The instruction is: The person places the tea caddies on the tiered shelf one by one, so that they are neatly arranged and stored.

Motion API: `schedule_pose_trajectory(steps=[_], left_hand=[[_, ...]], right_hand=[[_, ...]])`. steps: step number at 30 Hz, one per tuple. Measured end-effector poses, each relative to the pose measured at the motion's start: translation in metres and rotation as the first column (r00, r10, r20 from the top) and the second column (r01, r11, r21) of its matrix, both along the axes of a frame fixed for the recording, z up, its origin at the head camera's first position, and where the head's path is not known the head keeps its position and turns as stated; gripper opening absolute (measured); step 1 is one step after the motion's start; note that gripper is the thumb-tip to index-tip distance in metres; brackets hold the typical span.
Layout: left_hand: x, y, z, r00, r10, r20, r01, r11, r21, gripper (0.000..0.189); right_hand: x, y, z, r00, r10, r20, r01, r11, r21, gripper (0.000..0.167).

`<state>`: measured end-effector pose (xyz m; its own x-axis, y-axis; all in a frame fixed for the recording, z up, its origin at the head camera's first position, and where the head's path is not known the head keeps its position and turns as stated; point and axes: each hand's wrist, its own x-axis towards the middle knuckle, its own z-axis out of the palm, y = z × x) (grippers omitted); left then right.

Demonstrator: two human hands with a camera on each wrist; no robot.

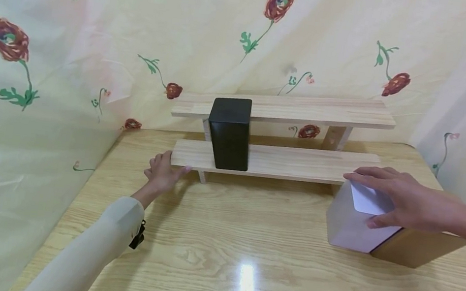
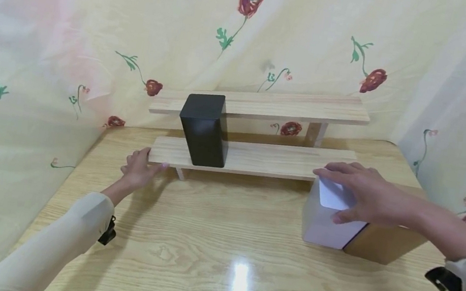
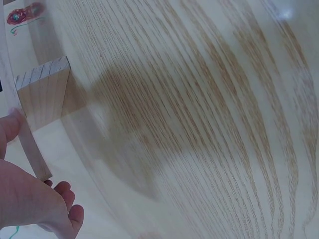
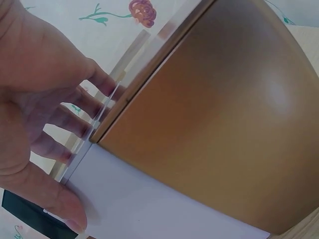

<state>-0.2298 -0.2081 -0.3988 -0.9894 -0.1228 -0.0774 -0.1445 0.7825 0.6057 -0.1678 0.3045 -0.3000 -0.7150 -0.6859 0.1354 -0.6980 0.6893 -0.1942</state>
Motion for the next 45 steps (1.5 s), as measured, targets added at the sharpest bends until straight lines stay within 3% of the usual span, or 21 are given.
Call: schedule_pose_trajectory(steps=[10,20,31,45], left_hand=[[-0.001,-0.001,0.001,1.000,-0.006,-0.005,0.006,1.000,-0.024,0.085],[-0.003,-0.003,-0.001,1.000,-0.003,-0.004,0.003,1.000,-0.016,0.087],[-0.002,-0.001,-0.001,1.000,-0.004,0.004,0.004,1.000,-0.016,0.087],[0.000,-0.002,0.002,1.000,-0.027,-0.002,0.027,0.999,-0.020,0.085]], right_hand=[[0.000,-0.008,0.014,0.999,0.024,-0.022,-0.023,0.999,0.023,0.091],[0.003,-0.025,0.031,0.999,0.014,0.032,-0.014,1.000,0.005,0.090],[-0.004,-0.039,0.045,0.999,0.042,0.007,-0.042,0.998,0.041,0.088],[-0.008,-0.053,0.067,0.995,0.039,0.087,-0.041,0.999,0.020,0.086]])
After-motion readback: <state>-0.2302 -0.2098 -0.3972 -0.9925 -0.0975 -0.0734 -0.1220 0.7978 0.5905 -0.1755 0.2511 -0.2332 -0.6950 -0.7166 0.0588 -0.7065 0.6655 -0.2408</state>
